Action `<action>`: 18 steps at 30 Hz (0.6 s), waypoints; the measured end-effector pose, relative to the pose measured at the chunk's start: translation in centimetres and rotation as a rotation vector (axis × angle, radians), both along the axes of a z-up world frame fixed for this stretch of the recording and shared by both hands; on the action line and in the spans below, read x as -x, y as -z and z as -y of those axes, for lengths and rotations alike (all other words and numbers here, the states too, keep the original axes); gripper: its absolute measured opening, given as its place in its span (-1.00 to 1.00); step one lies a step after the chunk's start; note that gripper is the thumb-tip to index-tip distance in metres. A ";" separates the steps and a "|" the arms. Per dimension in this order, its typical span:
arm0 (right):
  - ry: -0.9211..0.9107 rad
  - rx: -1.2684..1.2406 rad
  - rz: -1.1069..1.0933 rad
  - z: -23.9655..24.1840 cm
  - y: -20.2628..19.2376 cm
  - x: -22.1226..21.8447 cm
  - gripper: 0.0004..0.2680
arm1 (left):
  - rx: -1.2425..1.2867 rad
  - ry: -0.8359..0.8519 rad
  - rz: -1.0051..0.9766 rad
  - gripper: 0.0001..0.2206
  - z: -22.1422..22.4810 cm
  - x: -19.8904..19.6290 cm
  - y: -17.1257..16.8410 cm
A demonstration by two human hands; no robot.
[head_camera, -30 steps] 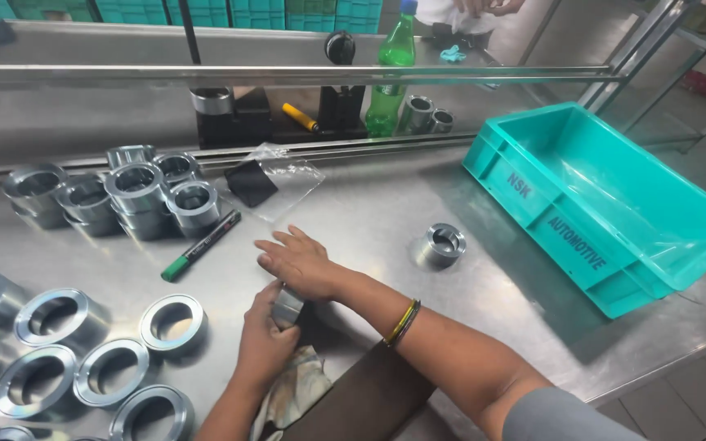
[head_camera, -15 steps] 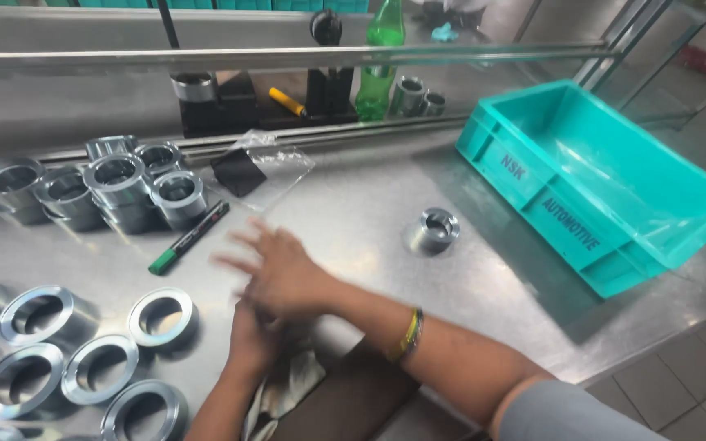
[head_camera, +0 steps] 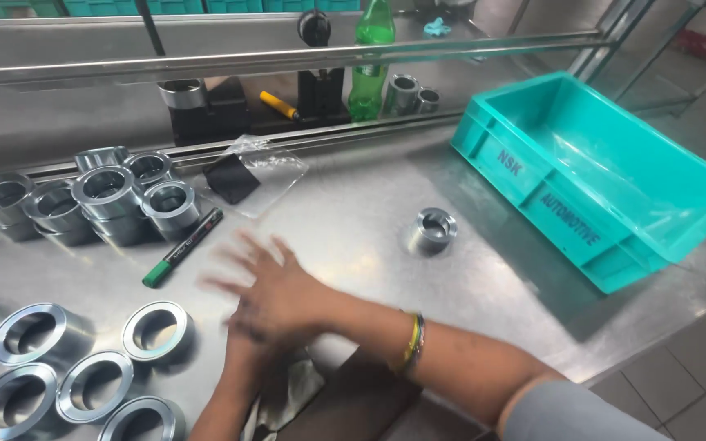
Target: Inspecting and cleaning metal industrial ring components at a workstation.
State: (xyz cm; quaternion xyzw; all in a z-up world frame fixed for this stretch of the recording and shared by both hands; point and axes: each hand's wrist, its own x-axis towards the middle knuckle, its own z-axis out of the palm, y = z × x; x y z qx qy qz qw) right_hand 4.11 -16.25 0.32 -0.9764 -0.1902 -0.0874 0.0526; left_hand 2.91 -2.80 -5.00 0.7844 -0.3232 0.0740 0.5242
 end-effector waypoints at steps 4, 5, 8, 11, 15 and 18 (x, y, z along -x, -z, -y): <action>-0.024 -0.205 -0.136 1.8 1.0 0.2 -0.53 | 0.133 0.057 -0.259 -0.32 -0.9 1.8 1.7; 0.088 -0.380 -0.267 3.6 2.4 -1.9 -0.59 | 0.218 0.078 -0.394 -0.33 -0.8 1.4 1.8; -0.101 0.304 -0.189 -0.6 -4.2 2.2 -0.70 | -0.076 0.013 0.101 -0.31 -0.5 0.9 0.0; -0.102 -0.003 -0.008 -1.2 -3.3 3.3 -0.46 | -0.150 -0.041 -0.085 -0.37 -0.4 1.0 -0.6; 0.087 -0.411 -0.294 1.6 -1.6 0.6 -0.56 | 0.049 -0.028 -0.594 -0.39 -0.6 1.9 -2.3; -0.123 0.495 -0.249 -1.1 -6.0 2.9 -0.66 | -0.202 -0.190 0.154 -0.34 0.3 1.2 -3.5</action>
